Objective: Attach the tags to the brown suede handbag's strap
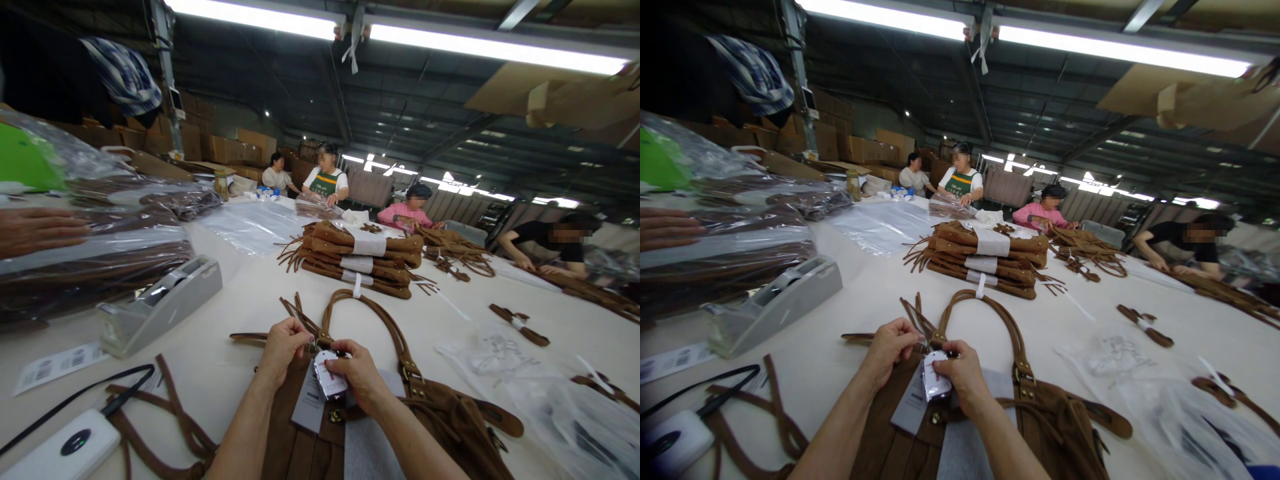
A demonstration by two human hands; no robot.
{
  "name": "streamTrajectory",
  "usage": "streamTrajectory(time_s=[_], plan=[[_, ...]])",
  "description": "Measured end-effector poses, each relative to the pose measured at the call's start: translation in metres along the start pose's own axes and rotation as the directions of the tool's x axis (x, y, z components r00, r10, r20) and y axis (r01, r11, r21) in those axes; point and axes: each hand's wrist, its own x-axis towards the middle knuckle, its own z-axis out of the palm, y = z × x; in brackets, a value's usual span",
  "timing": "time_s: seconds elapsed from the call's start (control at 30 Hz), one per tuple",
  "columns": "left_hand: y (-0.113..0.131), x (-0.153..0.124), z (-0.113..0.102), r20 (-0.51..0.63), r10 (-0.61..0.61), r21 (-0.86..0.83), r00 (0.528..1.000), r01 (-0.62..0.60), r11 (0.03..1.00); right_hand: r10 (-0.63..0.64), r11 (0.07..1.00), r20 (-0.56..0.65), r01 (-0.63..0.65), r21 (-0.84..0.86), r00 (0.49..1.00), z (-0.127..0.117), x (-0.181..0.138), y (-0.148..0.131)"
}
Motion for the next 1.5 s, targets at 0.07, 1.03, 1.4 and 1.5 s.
streamTrajectory(time_s=[0.07,1.03,1.4,1.5], plan=[[-0.001,0.001,-0.001,-0.001,-0.009,-0.035,1.0,0.009,0.999,-0.009,1.0,-0.002,0.009,0.006,1.0,0.0,-0.001,0.0],[0.0,-0.026,-0.009,0.083,0.091,-0.287,0.992,-0.063,0.956,0.171,0.96,0.164,-0.202,0.196,0.971,0.0,-0.021,-0.009],[0.006,-0.06,-0.009,0.146,0.106,-0.054,0.984,-0.1,0.994,0.079,0.966,-0.046,-0.065,0.252,0.996,0.033,-0.026,0.002],[0.005,-0.068,-0.007,0.11,0.17,0.106,0.979,-0.182,0.978,0.073,0.967,-0.122,-0.04,0.252,0.99,0.037,-0.026,0.005]])
